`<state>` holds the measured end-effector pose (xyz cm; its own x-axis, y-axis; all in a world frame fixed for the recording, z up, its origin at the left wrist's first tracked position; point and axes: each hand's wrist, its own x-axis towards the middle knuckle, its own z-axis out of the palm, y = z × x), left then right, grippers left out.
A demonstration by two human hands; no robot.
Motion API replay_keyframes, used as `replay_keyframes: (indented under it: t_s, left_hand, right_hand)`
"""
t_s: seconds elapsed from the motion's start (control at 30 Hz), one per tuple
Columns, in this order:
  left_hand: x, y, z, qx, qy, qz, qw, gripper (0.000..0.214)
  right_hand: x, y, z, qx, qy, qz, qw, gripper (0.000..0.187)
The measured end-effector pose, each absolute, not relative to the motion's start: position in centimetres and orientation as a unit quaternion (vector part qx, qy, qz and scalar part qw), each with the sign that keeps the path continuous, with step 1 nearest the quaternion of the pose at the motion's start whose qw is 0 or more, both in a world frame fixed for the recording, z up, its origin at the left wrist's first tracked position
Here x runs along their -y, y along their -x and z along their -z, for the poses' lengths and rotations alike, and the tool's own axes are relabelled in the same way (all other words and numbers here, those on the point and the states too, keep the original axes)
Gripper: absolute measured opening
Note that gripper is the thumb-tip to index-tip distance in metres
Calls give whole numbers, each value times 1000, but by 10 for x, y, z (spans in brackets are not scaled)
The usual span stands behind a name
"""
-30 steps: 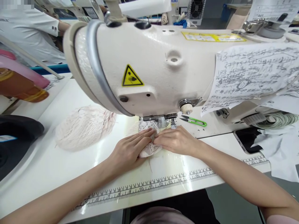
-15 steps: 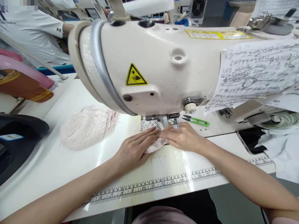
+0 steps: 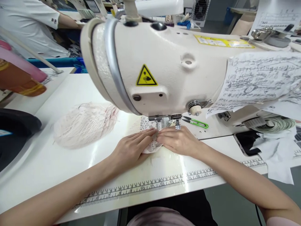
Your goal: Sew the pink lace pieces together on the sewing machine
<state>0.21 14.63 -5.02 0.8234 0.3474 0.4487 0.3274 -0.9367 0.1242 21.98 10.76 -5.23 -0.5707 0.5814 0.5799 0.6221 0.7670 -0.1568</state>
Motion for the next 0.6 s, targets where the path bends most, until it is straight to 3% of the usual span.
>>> replay_keyframes:
  t_s: [0.33,0.6]
  left_hand:
    - [-150,1,53,-213,-945,-250,11,13]
    - [-153,0,53,-234,-940,-247,8,14]
  right_hand:
    - [-109,-208,53,902,347,64,250,18]
    - [-112,-206,59,891,362,67,267,19]
